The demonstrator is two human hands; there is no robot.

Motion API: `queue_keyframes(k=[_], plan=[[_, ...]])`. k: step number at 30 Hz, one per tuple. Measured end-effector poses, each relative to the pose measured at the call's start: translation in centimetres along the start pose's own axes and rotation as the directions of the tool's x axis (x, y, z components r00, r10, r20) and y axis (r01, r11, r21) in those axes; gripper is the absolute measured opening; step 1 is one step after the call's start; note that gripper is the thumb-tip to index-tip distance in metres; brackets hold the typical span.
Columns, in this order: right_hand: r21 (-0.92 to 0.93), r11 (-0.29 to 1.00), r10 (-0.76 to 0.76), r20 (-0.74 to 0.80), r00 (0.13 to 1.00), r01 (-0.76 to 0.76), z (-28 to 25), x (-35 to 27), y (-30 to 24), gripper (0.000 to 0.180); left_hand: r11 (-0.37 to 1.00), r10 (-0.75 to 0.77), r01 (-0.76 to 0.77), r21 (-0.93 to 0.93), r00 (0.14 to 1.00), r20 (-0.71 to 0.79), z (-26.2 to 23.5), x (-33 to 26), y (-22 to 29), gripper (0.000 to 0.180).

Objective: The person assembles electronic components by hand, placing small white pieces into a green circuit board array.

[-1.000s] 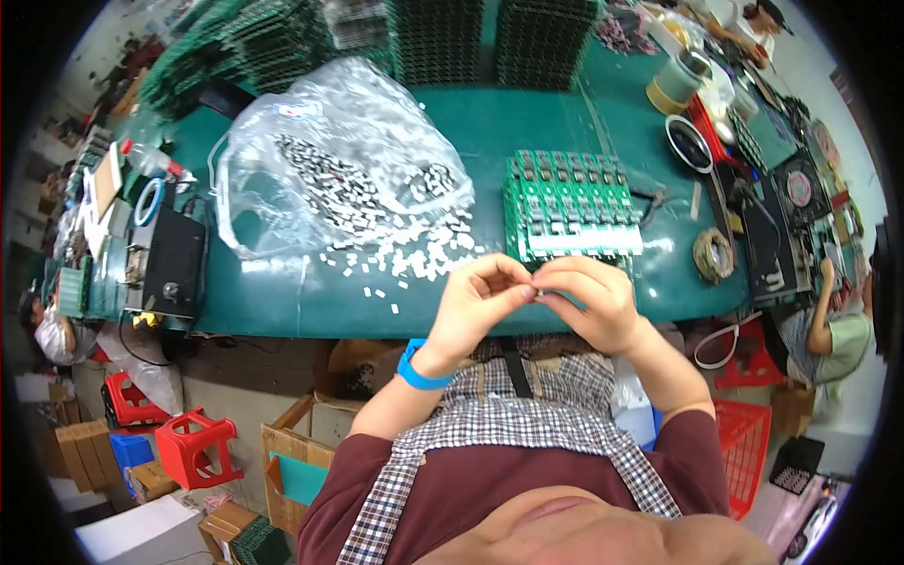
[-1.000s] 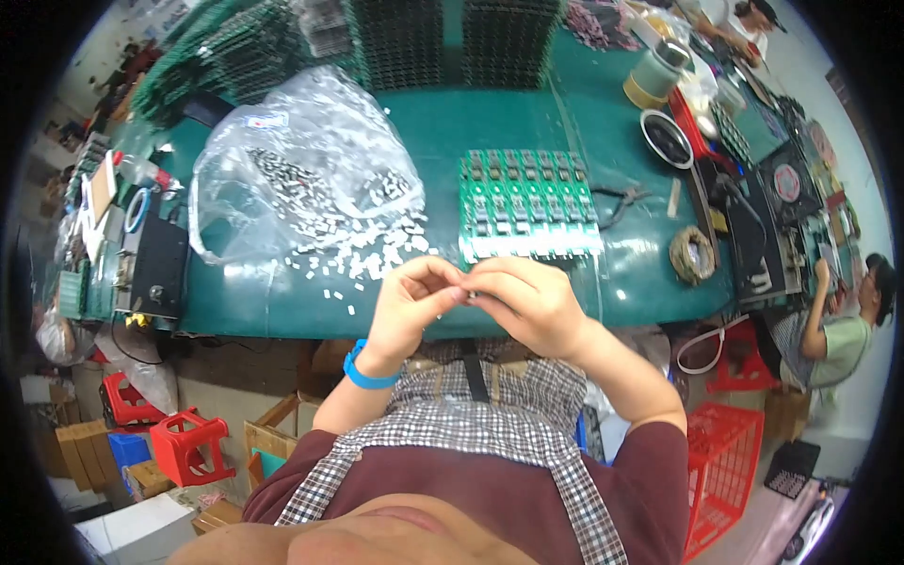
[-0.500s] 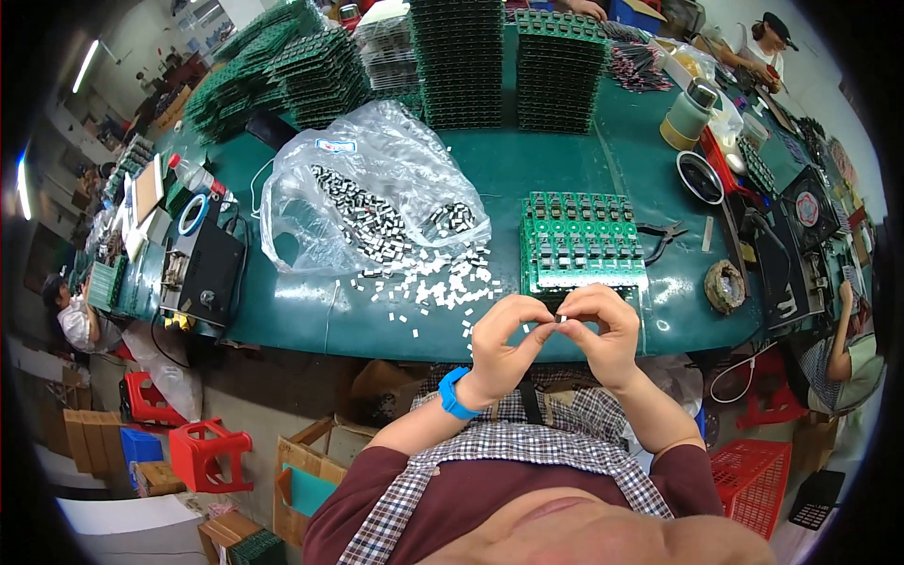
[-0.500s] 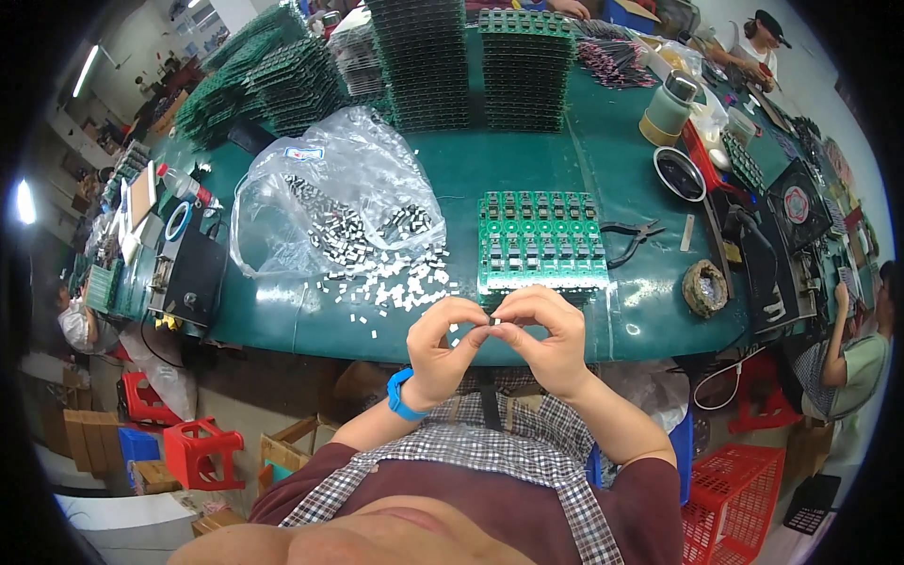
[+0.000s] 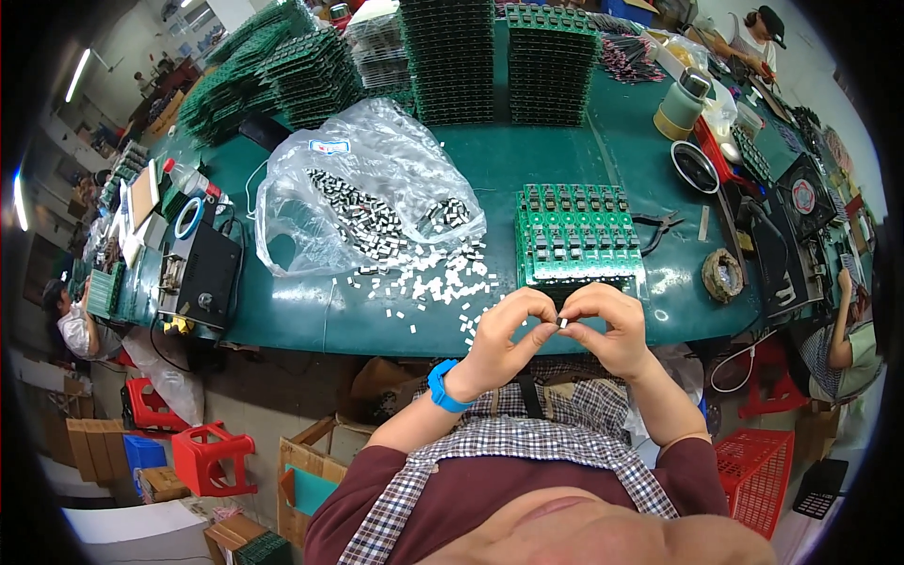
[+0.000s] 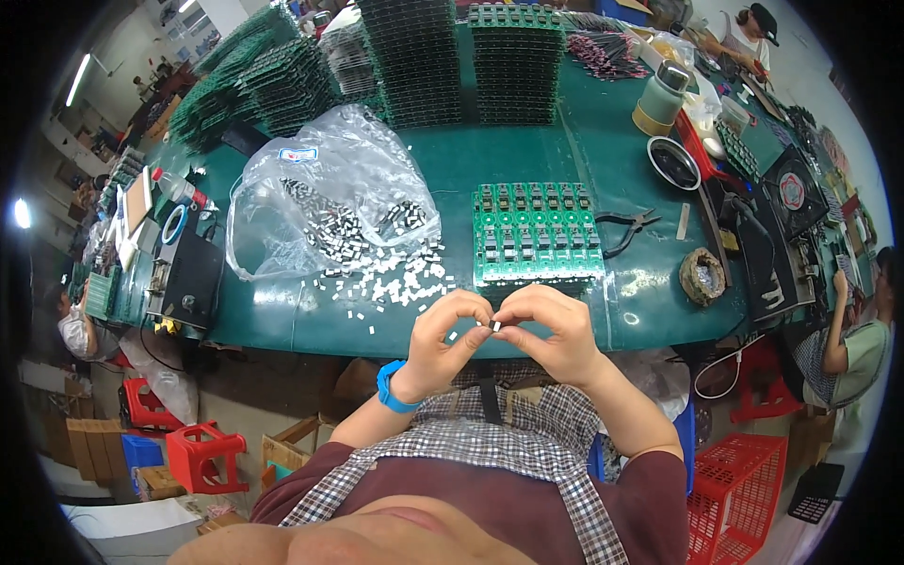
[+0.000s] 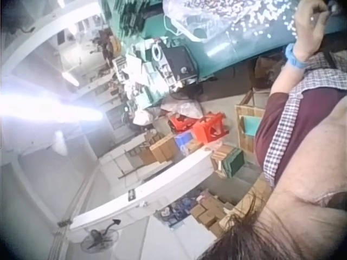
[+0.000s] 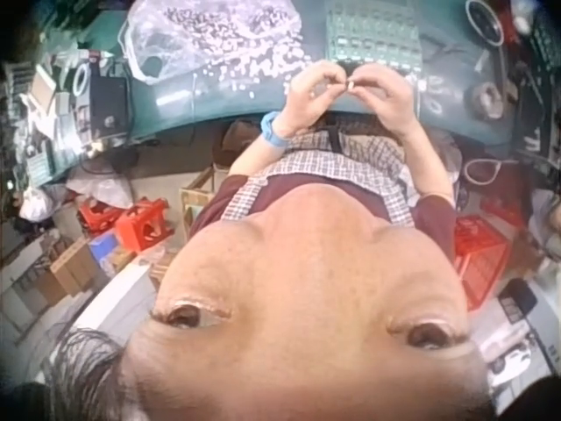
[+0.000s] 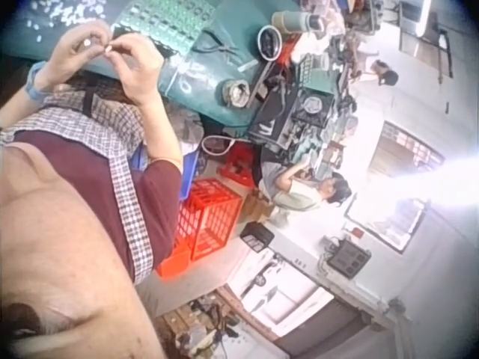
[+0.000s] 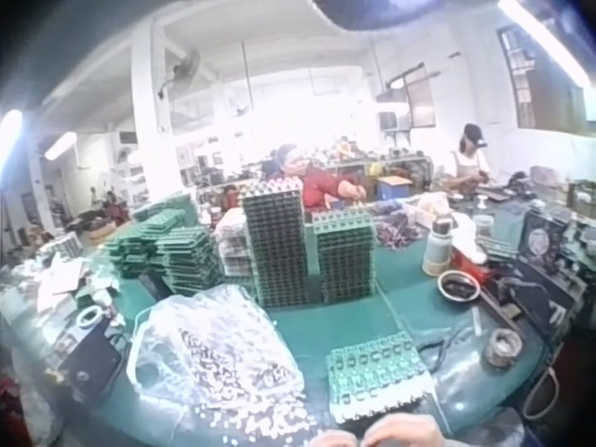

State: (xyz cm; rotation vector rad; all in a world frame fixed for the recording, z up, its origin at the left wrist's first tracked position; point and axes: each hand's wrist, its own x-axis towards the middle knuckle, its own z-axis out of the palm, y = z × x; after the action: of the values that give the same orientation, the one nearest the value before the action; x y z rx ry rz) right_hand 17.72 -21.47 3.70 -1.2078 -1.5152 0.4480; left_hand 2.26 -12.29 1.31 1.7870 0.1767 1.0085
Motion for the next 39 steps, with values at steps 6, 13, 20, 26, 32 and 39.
queue_keyframes(k=[6,13,20,26,32,39], plan=[[-0.087,0.992,-0.089,0.037,0.995,0.092,0.3,0.3,-0.2,0.021,0.996,0.063,-0.065,0.059,0.997,0.036,-0.5,-0.1,-0.1,0.013],[-0.044,0.999,-0.006,0.086,0.996,0.010,0.5,-0.2,-1.1,0.022,0.998,0.040,-0.041,0.052,0.999,0.026,-0.3,-1.2,0.2,0.013],[-0.022,0.996,0.089,0.168,0.982,-0.086,0.3,0.8,-0.8,0.016,0.996,0.032,-0.032,0.083,0.999,0.006,-0.6,-0.7,0.2,0.011],[-0.024,1.000,0.003,0.049,0.999,-0.002,0.2,0.9,0.4,0.022,0.988,0.106,-0.100,0.120,0.993,-0.043,-0.7,0.1,-1.0,0.015],[-0.061,0.997,-0.043,0.088,0.995,0.048,0.1,0.5,0.3,0.022,0.987,0.118,-0.116,0.113,0.993,-0.009,-0.7,-0.2,-0.9,0.016],[0.019,1.000,0.012,0.248,0.969,-0.018,-0.3,0.9,0.1,0.022,0.994,0.104,-0.105,0.011,0.993,0.056,-0.4,-0.2,-1.3,0.017]])
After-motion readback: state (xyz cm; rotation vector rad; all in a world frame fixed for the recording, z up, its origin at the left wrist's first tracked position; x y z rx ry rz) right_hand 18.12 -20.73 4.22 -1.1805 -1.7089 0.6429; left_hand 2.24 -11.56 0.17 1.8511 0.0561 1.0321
